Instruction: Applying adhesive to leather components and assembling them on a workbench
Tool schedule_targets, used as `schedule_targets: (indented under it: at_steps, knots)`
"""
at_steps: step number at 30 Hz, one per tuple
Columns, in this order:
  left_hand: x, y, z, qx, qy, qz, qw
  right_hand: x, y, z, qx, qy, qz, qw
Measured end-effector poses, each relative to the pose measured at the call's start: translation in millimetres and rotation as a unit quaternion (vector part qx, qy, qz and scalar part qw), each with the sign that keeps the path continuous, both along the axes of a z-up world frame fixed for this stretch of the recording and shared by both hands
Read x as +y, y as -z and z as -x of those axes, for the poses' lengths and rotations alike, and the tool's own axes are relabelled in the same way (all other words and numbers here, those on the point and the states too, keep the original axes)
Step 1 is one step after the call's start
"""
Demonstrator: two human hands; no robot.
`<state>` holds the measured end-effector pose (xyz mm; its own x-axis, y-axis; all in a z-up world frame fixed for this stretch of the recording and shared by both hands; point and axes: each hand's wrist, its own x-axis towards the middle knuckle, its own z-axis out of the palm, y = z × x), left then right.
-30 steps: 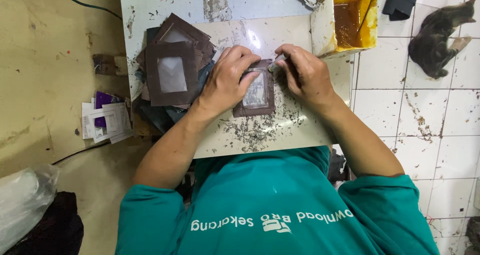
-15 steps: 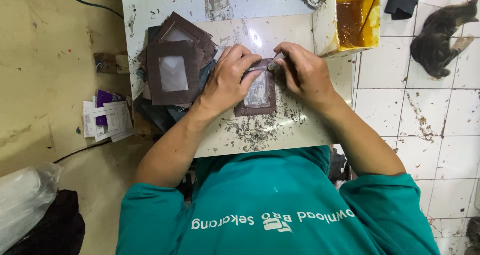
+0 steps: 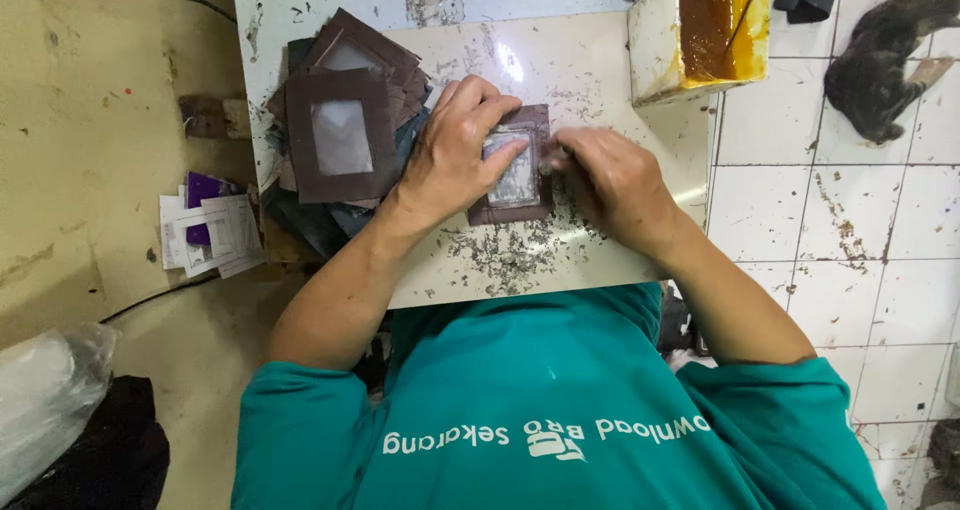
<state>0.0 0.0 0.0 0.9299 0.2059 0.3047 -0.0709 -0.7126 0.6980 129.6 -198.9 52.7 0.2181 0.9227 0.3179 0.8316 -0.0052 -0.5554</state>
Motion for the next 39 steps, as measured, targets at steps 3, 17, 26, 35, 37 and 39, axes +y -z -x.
schedule_targets:
  at_steps: [3, 17, 26, 35, 37, 39]
  knots:
    - [1.1, -4.6, 0.3, -0.003, -0.002, 0.001, 1.000, -7.1, -1.0, -0.4, 0.009, -0.013, 0.004, 1.000]
    - [-0.8, -4.8, -0.9, 0.005, -0.013, 0.015, 1.000, 29.2, 27.5, -31.2, -0.007, 0.014, -0.069, 0.998]
    - [0.2, 12.1, -1.5, 0.008, -0.007, 0.010, 1.000, -2.7, -5.3, -3.6, -0.031, -0.023, 0.018, 0.999]
    - [-0.3, 6.3, -1.3, -0.001, -0.008, 0.017, 1.000, -12.9, -18.6, -6.3, 0.059, -0.042, 0.041, 0.997]
    - [-0.6, 8.6, -1.8, 0.001, -0.009, 0.020, 1.000, -10.6, -9.2, -8.3, 0.039, -0.018, 0.012, 0.999]
    - [0.2, 0.7, -1.9, 0.000, -0.005, 0.018, 1.000, -5.0, -0.3, -9.0, 0.008, -0.010, 0.000, 1.000]
